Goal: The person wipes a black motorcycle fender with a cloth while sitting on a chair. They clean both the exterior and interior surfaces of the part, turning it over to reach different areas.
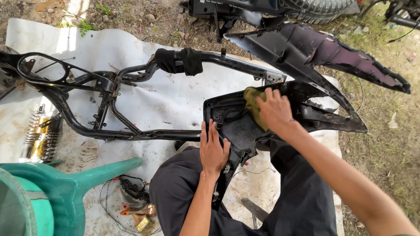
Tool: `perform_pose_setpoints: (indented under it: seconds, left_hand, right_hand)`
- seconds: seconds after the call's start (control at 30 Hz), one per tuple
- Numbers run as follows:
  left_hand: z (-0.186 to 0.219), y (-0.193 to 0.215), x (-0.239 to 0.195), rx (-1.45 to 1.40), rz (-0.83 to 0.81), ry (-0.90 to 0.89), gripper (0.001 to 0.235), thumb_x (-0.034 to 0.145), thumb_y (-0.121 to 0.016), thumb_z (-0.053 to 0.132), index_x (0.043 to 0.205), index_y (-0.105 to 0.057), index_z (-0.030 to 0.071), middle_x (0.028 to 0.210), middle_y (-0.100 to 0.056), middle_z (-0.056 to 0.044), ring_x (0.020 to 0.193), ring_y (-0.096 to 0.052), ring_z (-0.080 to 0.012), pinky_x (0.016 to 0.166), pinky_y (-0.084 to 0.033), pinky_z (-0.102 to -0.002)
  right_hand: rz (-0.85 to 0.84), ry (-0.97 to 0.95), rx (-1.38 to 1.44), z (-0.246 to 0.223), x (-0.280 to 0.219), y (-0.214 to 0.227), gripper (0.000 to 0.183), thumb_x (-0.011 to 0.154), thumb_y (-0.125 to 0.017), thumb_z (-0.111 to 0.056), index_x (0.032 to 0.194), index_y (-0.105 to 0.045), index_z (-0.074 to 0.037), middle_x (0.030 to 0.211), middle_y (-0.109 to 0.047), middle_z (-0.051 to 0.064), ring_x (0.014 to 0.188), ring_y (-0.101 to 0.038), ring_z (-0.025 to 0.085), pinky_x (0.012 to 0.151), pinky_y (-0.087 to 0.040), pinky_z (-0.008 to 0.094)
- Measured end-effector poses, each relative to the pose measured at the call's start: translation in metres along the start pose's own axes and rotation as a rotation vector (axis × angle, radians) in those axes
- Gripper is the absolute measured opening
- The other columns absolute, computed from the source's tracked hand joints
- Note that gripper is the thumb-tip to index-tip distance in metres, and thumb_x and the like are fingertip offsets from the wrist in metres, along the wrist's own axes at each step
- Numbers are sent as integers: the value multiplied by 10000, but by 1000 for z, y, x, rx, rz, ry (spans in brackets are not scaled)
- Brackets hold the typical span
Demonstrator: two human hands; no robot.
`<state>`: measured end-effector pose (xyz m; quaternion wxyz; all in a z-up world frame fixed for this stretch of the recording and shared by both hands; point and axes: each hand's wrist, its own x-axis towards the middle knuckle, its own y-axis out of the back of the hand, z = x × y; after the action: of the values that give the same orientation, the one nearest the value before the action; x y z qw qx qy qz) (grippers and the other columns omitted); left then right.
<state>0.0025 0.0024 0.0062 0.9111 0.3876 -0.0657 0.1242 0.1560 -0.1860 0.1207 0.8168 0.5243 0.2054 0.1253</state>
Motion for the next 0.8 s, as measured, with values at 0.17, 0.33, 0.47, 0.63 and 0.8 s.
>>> perform_pose_setpoints:
  seconds: [0.17, 0.33, 0.47, 0.63, 0.8]
  left_hand:
    - [-1, -2, -1, 22, -25, 10, 676, 989, -484, 280, 1532, -347, -99, 1636, -358, -211, 1567, -183, -413, 1237, -273, -481]
    - [-1, -1, 1, 24, -18, -13, 679, 985, -492, 272, 1531, -341, -103, 1627, -362, -222, 1565, -190, -419, 1230, -286, -478]
    - [0, -1, 0, -3, -4, 0, 669, 981, -498, 267, 1531, -356, -85, 1623, -369, -212, 1560, -202, -422, 1217, -305, -473]
    - [0, -1, 0, -2, 13, 1, 679, 979, -495, 272, 1538, -348, -85, 1637, -363, -203, 1564, -209, -408, 1232, -298, -478]
    - [-1, -4, -1, 11, -18, 16, 691, 986, -470, 303, 1548, -337, -77, 1644, -340, -207, 1562, -173, -403, 1237, -263, -483]
  right_hand:
    - [154, 58, 285, -36, -2, -8, 485, 816, -730, -238, 1271, -617, -114, 1263, -533, 195, 1105, -571, 366, 875, -512, 476]
    - [285, 112, 291, -21, 5, -18, 578, 809, -664, -44, 1375, -598, -140, 1313, -543, 216, 1070, -630, 371, 870, -553, 453]
    - [68, 24, 351, 7, 4, -11, 507, 893, -636, -32, 1378, -633, -181, 1193, -627, 182, 954, -702, 361, 802, -590, 464]
    - [70, 13, 449, 43, -29, 48, 505, 813, -746, -141, 1314, -680, -134, 1086, -680, 191, 925, -708, 380, 839, -588, 470]
    - [400, -86, 689, 47, -45, 64, 544, 846, -706, -76, 1383, -635, -117, 1218, -652, 208, 858, -725, 341, 777, -621, 436]
